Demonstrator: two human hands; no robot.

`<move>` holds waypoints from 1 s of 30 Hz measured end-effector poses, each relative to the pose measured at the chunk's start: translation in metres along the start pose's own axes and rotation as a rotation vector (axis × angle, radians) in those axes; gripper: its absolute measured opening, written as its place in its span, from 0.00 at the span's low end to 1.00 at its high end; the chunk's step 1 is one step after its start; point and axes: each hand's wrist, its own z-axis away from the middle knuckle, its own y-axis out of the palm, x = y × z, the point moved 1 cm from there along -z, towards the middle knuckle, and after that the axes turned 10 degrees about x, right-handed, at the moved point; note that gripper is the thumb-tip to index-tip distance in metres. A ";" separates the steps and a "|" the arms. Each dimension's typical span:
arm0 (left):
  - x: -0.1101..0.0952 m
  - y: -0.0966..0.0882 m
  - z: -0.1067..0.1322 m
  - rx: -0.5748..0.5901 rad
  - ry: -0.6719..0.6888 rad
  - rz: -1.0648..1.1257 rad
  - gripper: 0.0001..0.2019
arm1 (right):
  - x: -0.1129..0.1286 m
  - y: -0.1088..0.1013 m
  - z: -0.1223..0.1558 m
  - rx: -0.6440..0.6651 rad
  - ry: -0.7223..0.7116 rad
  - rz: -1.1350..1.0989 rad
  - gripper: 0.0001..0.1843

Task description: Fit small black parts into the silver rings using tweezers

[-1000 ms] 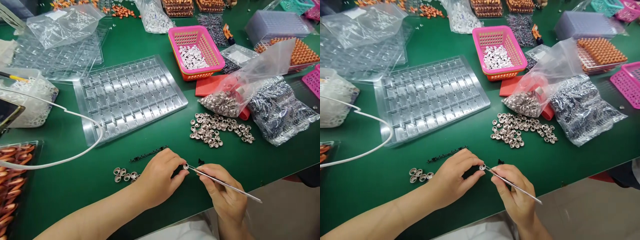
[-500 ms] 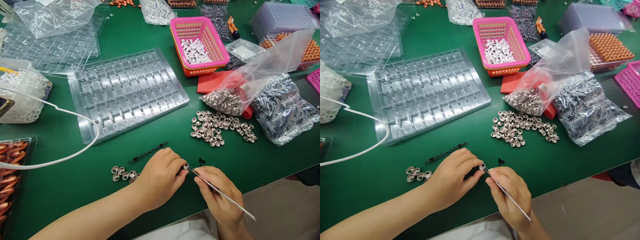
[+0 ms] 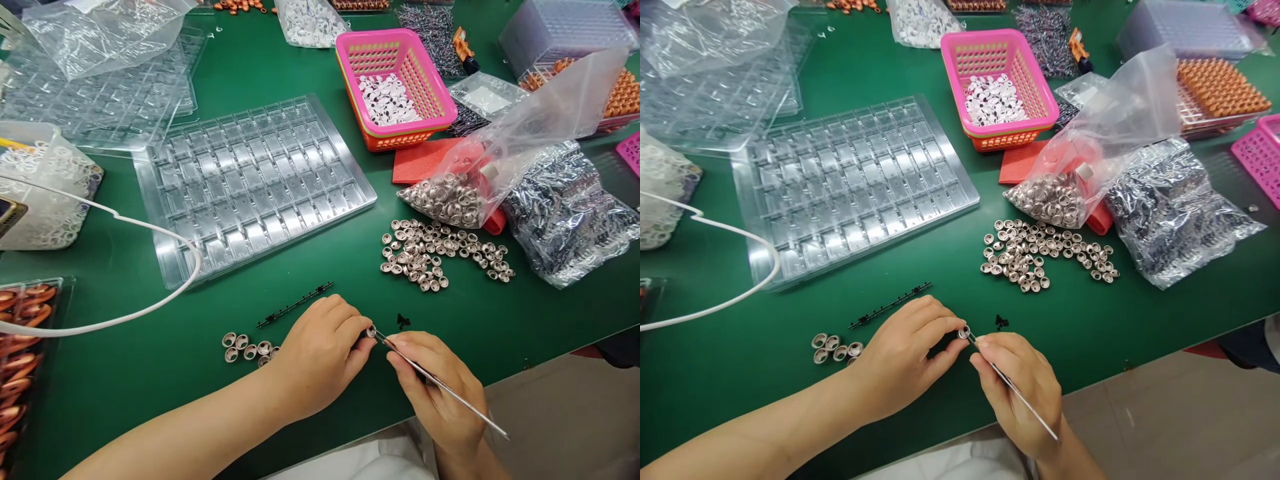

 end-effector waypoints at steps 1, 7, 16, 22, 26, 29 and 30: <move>0.000 0.000 0.000 0.001 -0.001 -0.001 0.04 | 0.000 0.000 0.000 -0.001 0.003 0.008 0.24; 0.001 0.000 -0.001 0.011 -0.006 0.000 0.05 | 0.001 -0.001 -0.001 -0.008 0.003 0.039 0.23; 0.003 -0.002 -0.002 0.024 -0.026 0.067 0.06 | 0.000 0.000 0.002 -0.014 0.017 -0.006 0.24; 0.007 -0.002 -0.002 0.042 0.010 0.144 0.08 | 0.000 -0.001 0.002 -0.021 0.013 -0.040 0.25; 0.009 -0.003 -0.002 0.072 0.005 0.172 0.11 | 0.000 -0.001 -0.001 -0.014 0.002 -0.029 0.25; 0.009 -0.004 -0.002 0.073 0.004 0.194 0.11 | 0.001 -0.003 -0.001 -0.026 -0.003 -0.034 0.26; 0.009 -0.005 -0.002 0.075 0.004 0.200 0.12 | 0.001 -0.003 0.000 -0.032 -0.004 -0.035 0.26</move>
